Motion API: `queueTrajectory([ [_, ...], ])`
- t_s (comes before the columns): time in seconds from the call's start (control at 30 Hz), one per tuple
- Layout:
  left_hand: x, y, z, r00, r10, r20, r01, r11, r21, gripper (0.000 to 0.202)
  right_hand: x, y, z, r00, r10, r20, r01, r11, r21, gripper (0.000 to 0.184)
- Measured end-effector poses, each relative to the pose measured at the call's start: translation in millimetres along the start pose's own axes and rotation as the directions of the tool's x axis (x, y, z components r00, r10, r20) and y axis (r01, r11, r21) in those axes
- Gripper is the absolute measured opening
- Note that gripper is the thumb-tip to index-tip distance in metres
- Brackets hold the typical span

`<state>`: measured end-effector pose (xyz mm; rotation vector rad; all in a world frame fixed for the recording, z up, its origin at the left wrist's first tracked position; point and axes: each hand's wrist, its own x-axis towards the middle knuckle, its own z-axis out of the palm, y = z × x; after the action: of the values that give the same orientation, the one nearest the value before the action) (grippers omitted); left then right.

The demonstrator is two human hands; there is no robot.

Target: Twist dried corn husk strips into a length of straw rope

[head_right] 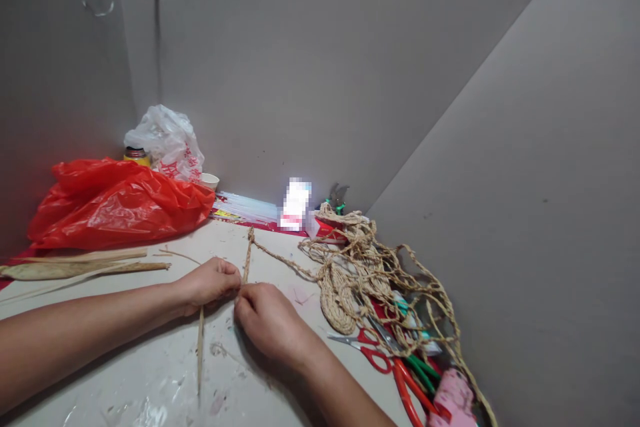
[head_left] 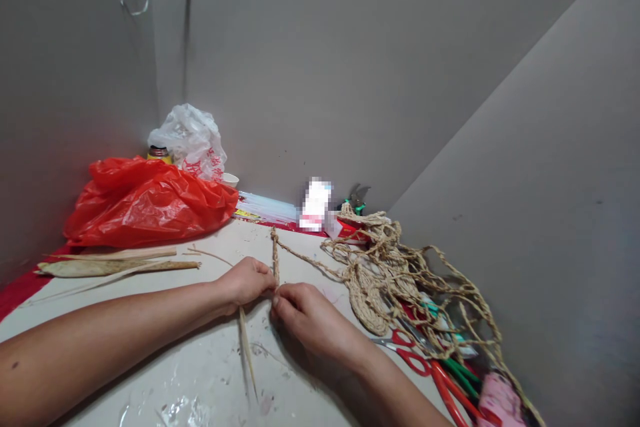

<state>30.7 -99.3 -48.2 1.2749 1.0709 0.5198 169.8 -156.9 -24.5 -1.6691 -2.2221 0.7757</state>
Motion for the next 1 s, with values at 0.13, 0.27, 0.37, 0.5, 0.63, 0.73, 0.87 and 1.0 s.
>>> queueTrajectory([
  [0.13, -2.2, 3.2, -1.7, 0.997, -0.05, 0.065, 0.056, 0.995, -0.087, 0.02, -1.1, -8.7, 20.8, 0.998, 0.026, -0.052, -0.031, 0.995, -0.099, 0.028],
  [0.27, -4.7, 8.2, -3.6, 0.994, -0.014, 0.107, 0.029, 0.99, -0.139, 0.018, -5.4, -12.8, 17.0, 0.998, 0.001, -0.07, -0.012, 0.987, -0.161, 0.028],
  [0.37, -5.4, 11.8, -5.8, 0.992, -0.007, 0.123, 0.029, 0.984, -0.175, 0.021, -8.0, -8.9, -6.5, 0.999, -0.038, 0.029, 0.039, 0.998, -0.045, 0.029],
  [0.5, -4.7, 13.9, -9.5, 0.978, 0.011, 0.208, 0.04, 0.97, -0.24, 0.032, 0.8, 6.3, -29.4, 0.971, 0.083, -0.223, -0.025, 0.968, 0.252, 0.04],
  [0.63, -2.4, 11.1, -11.8, 0.964, 0.053, 0.262, 0.012, 0.971, -0.239, 0.033, 16.1, 18.6, -15.7, 0.987, 0.158, -0.028, -0.1, 0.742, 0.663, 0.039],
  [0.73, -2.3, 9.7, -11.9, 0.973, 0.073, 0.219, -0.039, 0.987, -0.153, 0.03, 21.8, 22.2, -1.9, 0.966, 0.142, 0.216, -0.258, 0.564, 0.784, 0.039],
  [0.87, -3.0, 8.7, -11.7, 0.964, 0.128, 0.234, -0.125, 0.992, -0.028, 0.026, 22.7, 26.9, -2.8, 0.946, 0.142, 0.29, -0.32, 0.543, 0.777, 0.034],
  [1.0, 1.8, 3.0, -12.7, 0.957, 0.231, 0.177, -0.237, 0.972, 0.009, 0.027, 23.5, 33.8, -9.3, 0.922, 0.092, 0.375, -0.368, 0.501, 0.783, 0.034],
])
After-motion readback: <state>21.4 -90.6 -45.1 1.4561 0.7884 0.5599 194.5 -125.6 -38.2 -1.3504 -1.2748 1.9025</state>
